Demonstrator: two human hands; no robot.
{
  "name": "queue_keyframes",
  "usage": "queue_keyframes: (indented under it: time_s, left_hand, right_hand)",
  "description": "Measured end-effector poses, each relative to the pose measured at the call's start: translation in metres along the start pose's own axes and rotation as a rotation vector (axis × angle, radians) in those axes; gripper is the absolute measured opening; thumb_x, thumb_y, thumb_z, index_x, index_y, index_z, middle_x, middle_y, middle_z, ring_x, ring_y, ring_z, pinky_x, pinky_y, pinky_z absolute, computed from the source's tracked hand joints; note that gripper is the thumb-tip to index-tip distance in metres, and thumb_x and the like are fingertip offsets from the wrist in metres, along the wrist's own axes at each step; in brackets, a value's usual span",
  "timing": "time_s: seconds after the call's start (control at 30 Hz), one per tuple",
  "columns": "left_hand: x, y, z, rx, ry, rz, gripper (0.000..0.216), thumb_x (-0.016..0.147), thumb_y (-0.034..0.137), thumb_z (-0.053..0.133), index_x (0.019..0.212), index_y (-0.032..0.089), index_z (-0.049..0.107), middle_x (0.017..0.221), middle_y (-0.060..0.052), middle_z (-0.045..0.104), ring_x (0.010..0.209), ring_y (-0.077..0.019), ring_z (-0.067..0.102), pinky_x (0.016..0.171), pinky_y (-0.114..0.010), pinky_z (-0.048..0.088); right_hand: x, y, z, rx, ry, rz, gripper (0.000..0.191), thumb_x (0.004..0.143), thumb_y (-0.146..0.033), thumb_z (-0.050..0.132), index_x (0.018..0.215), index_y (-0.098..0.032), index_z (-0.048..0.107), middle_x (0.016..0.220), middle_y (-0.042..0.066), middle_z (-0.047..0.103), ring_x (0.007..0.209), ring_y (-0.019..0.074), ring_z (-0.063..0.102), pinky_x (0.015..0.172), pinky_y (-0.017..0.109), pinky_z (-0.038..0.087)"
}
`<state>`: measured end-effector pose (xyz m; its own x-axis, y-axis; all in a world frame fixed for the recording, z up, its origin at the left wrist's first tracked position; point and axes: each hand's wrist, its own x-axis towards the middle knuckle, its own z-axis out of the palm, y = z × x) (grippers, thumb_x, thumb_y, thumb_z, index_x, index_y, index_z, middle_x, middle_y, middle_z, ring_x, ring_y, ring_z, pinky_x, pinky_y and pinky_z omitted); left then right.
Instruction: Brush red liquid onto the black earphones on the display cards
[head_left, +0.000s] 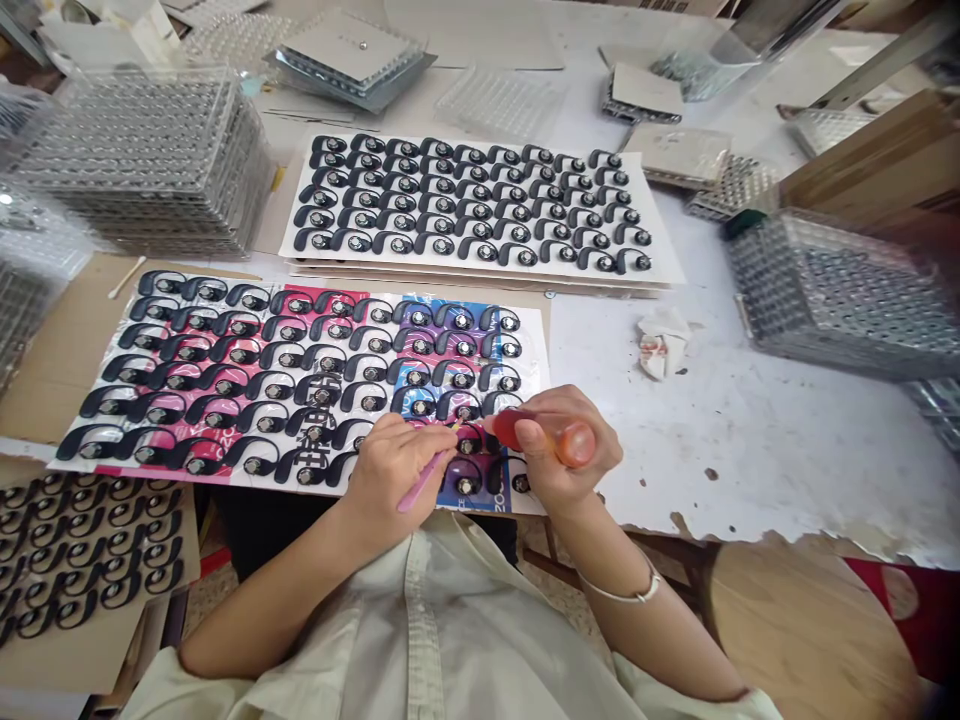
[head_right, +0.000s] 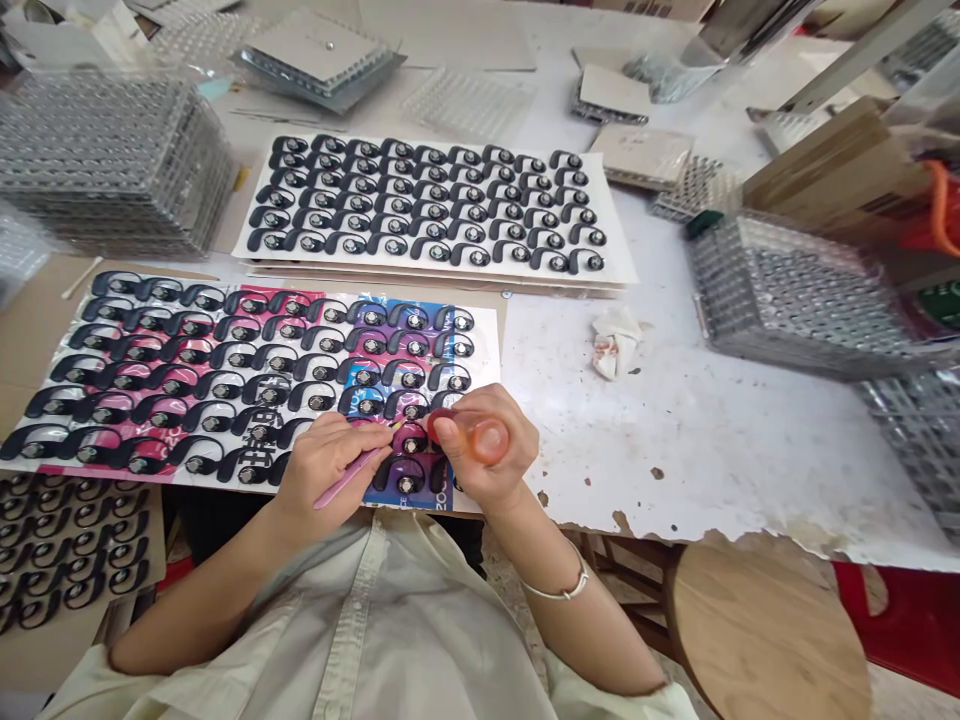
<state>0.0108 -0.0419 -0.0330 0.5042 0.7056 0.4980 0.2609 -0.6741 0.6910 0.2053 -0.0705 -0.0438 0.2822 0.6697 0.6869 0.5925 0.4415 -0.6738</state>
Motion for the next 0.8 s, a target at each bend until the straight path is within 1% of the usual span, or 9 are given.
queue_keyframes:
  time_s: [0.17, 0.3, 0.37, 0.5, 0.63, 0.73, 0.8]
  left_hand:
    - [0.006, 0.003, -0.003, -0.021, 0.001, -0.089, 0.013, 0.083, 0.009, 0.062, 0.091, 0.018, 0.068, 0.089, -0.004, 0.075, 0.070, -0.0158, 0.069, 0.069, -0.032, 0.048]
    - [0.011, 0.003, -0.006, 0.003, -0.039, -0.190, 0.011, 0.083, 0.015, 0.064, 0.088, 0.020, 0.071, 0.083, -0.002, 0.075, 0.060, -0.0140, 0.063, 0.065, -0.030, 0.048]
    - [0.012, 0.001, -0.006, 0.010, -0.060, -0.249, 0.010, 0.083, 0.017, 0.066, 0.088, 0.022, 0.073, 0.079, -0.001, 0.075, 0.061, -0.0148, 0.062, 0.064, -0.029, 0.048]
    - [0.015, -0.001, -0.008, 0.008, -0.083, -0.318, 0.011, 0.081, 0.017, 0.067, 0.087, 0.023, 0.074, 0.079, -0.001, 0.075, 0.066, -0.0165, 0.063, 0.065, -0.029, 0.050]
    - [0.023, 0.001, -0.010, 0.019, -0.125, -0.365, 0.012, 0.079, 0.014, 0.069, 0.083, 0.023, 0.075, 0.070, 0.001, 0.073, 0.060, -0.0152, 0.061, 0.063, -0.028, 0.048]
    - [0.030, 0.001, -0.013, -0.019, -0.168, -0.445, 0.011, 0.078, 0.014, 0.069, 0.081, 0.022, 0.076, 0.066, 0.002, 0.072, 0.056, -0.0136, 0.061, 0.058, -0.025, 0.046]
    - [0.033, 0.001, -0.015, -0.056, -0.196, -0.505, 0.010, 0.078, 0.016, 0.068, 0.081, 0.022, 0.076, 0.065, 0.002, 0.071, 0.055, -0.0126, 0.061, 0.054, -0.023, 0.044]
  right_hand:
    - [0.000, -0.001, 0.002, 0.031, -0.004, -0.004, 0.009, 0.075, -0.022, 0.069, 0.080, -0.020, 0.061, 0.069, 0.000, 0.064, 0.061, 0.0147, 0.056, 0.054, 0.032, 0.047]
    - [0.000, -0.001, 0.003, 0.032, -0.011, -0.019, 0.010, 0.075, -0.022, 0.069, 0.081, -0.020, 0.062, 0.069, 0.000, 0.064, 0.061, 0.0151, 0.057, 0.054, 0.032, 0.047]
    - [-0.001, -0.001, 0.004, 0.017, -0.008, -0.028, 0.011, 0.075, -0.024, 0.069, 0.081, -0.020, 0.062, 0.069, 0.001, 0.064, 0.061, 0.0155, 0.057, 0.054, 0.032, 0.047]
    - [-0.002, 0.001, 0.003, -0.011, -0.005, -0.049, 0.011, 0.075, -0.027, 0.068, 0.081, -0.020, 0.061, 0.069, 0.001, 0.064, 0.060, 0.0163, 0.058, 0.052, 0.033, 0.047]
    - [-0.003, 0.002, 0.000, -0.021, 0.028, -0.049, 0.013, 0.076, -0.031, 0.067, 0.080, -0.020, 0.060, 0.068, 0.002, 0.063, 0.058, 0.0163, 0.057, 0.050, 0.033, 0.046]
    - [-0.004, 0.003, -0.001, -0.009, 0.063, -0.063, 0.015, 0.075, -0.032, 0.068, 0.081, -0.020, 0.062, 0.069, 0.003, 0.064, 0.060, 0.0166, 0.057, 0.049, 0.033, 0.046]
    - [-0.004, 0.002, 0.000, 0.007, 0.050, -0.078, 0.015, 0.074, -0.030, 0.070, 0.082, -0.019, 0.063, 0.070, 0.003, 0.064, 0.061, 0.0164, 0.058, 0.050, 0.032, 0.046]
